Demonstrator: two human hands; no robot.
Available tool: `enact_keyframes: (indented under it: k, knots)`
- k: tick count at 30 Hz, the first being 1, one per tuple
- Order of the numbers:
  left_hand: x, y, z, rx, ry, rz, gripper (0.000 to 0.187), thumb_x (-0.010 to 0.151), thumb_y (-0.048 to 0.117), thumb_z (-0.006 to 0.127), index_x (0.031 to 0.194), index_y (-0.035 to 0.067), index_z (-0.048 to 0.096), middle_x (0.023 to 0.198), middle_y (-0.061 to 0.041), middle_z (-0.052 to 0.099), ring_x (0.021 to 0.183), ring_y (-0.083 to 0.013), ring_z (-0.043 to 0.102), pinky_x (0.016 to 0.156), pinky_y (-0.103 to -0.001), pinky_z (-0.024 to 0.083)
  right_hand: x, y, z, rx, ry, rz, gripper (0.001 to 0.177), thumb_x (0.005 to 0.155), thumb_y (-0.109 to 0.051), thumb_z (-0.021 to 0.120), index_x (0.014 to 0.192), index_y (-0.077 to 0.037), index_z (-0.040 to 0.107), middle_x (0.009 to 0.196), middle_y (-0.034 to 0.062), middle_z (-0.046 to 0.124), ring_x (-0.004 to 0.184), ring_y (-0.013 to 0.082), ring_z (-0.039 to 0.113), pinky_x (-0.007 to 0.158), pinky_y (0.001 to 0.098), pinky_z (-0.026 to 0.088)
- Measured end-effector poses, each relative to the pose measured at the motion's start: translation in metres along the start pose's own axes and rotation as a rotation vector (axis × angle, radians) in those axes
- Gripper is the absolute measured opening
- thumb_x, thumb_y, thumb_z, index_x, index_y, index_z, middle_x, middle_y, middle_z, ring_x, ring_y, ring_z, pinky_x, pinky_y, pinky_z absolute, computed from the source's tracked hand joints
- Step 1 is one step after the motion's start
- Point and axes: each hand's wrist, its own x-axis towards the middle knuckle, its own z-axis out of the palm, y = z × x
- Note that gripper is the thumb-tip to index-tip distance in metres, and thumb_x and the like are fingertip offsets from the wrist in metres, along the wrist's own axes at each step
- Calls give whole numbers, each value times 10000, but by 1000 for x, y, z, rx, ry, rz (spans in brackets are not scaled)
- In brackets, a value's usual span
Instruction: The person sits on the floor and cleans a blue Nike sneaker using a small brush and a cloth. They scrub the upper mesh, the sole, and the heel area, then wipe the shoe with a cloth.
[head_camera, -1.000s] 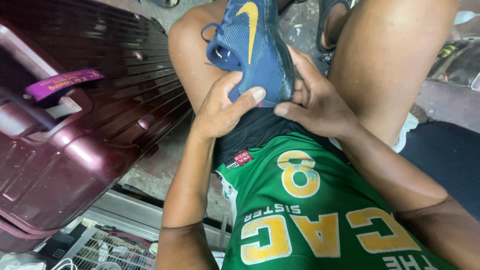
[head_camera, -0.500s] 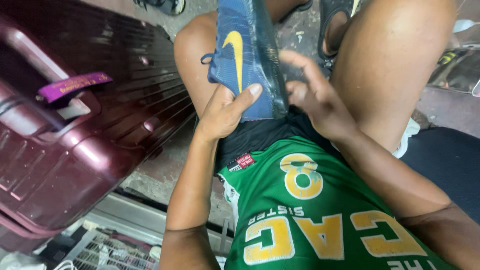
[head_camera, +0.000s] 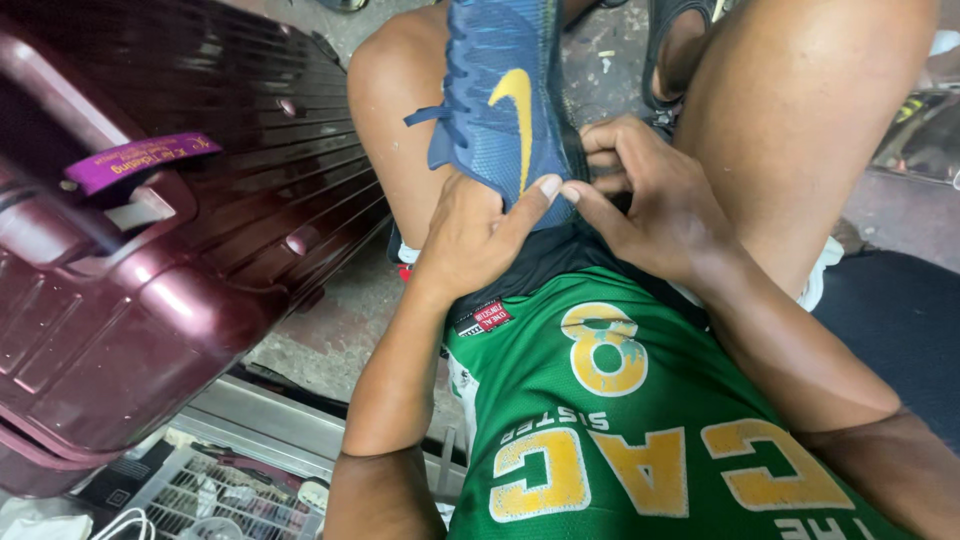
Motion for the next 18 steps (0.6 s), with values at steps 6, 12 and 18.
enact_keyframes:
  k: [6,12,18]
  knots:
    - [3,-1,13,80,91,175,309,1026,228,663,1187,-35,654,1118,-229,712,1068,-432,676,976,-473,504,-13,1,2,-534,-21,-96,327,1032,-110,634,1296,30,502,1097,233,703,906,376,702,727,430,563]
    - [8,4,25,102,138,112,252,997,227,684,1083,-10,688,1000,-210,728,969,-415,701,910,-476,523,-12,19,12,-632,121,89,238,963,-90,657,1189,-55,592,698,125,659,642,357,662,638,500,508]
    - [13,8,33,190,162,-22,255,950,247,739,982,-5,712,937,-231,727,911,-417,698,849,-470,532,-9,25,15,-571,174,-17,225,973,-98,644,1190,-40,632,736,130,661,661,327,674,636,480,517]
